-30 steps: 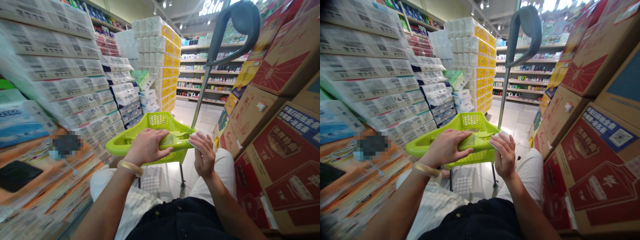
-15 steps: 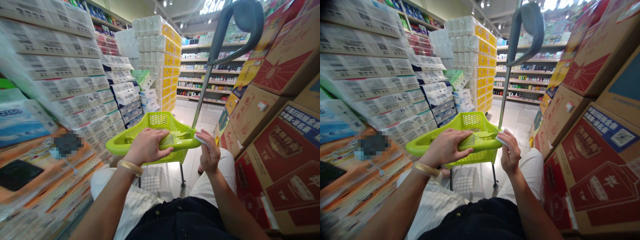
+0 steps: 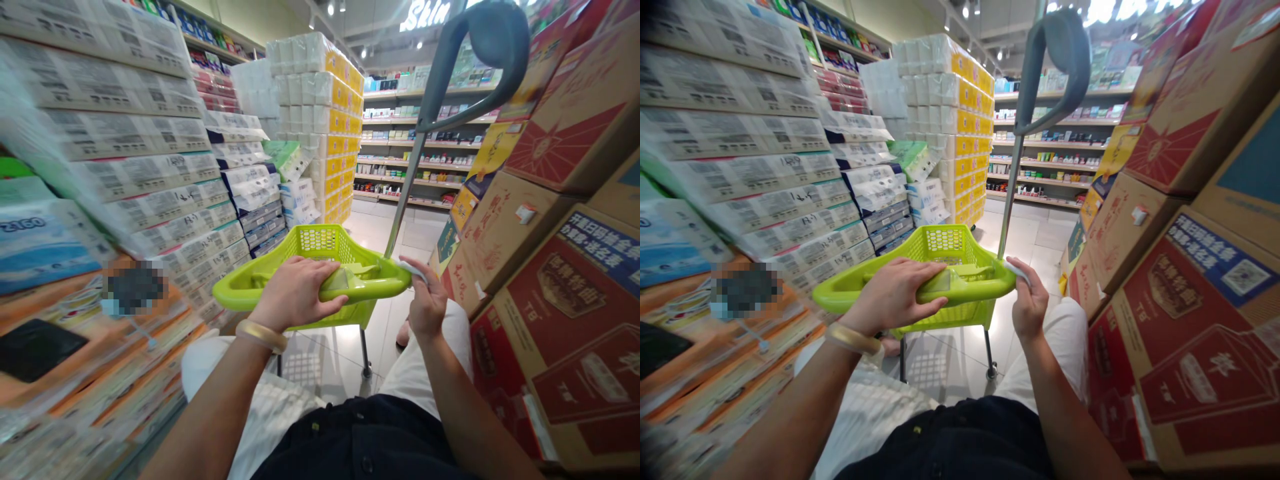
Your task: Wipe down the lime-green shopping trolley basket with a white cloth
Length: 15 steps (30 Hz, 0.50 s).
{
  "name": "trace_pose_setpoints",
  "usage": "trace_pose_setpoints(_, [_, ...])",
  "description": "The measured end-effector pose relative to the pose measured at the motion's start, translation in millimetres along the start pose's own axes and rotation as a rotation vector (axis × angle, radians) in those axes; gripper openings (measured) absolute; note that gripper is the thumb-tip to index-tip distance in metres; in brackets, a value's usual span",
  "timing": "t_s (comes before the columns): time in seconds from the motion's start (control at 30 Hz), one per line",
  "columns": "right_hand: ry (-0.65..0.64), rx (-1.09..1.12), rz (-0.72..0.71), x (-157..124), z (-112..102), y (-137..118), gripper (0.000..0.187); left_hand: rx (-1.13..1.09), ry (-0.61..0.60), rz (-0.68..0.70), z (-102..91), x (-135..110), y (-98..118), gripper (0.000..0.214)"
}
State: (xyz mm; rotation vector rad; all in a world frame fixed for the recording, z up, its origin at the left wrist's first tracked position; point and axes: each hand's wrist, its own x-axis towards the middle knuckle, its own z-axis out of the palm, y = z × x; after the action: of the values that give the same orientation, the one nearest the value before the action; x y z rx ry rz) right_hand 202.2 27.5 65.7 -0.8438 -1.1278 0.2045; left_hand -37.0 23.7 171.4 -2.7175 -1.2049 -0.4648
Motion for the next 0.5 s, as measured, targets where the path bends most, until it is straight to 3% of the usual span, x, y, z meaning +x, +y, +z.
trace_pose_setpoints(0.07, [0.037,0.043,0.091,0,0,1,0.030,-0.001,0.001,0.003,0.1,0,0,0.053])
trace_pose_setpoints(0.1, [0.016,0.017,0.056,-1,0,-2,0.029,0.001,0.001,0.004,0.1,0,0,0.053])
trace_pose_setpoints(0.2, [-0.156,-0.192,-0.230,-7,-3,-13,0.027,0.010,-0.001,0.003,0.0,0,0,0.054])
trace_pose_setpoints(0.27, [-0.242,-0.273,-0.346,-7,-4,-16,0.026,0.014,-0.005,0.002,-0.2,0,0,0.054])
trace_pose_setpoints(0.33, [-0.193,-0.220,-0.276,-3,-3,-13,0.026,0.013,-0.008,0.006,-0.3,0,0,0.053])
trace_pose_setpoints(0.43, [-0.025,-0.057,-0.019,3,0,-7,0.028,0.003,-0.005,0.012,-0.7,0,0,0.052])
trace_pose_setpoints(0.5, [-0.015,-0.056,0.001,3,1,-8,0.028,0.003,-0.002,0.015,-0.8,-1,0,0.052])
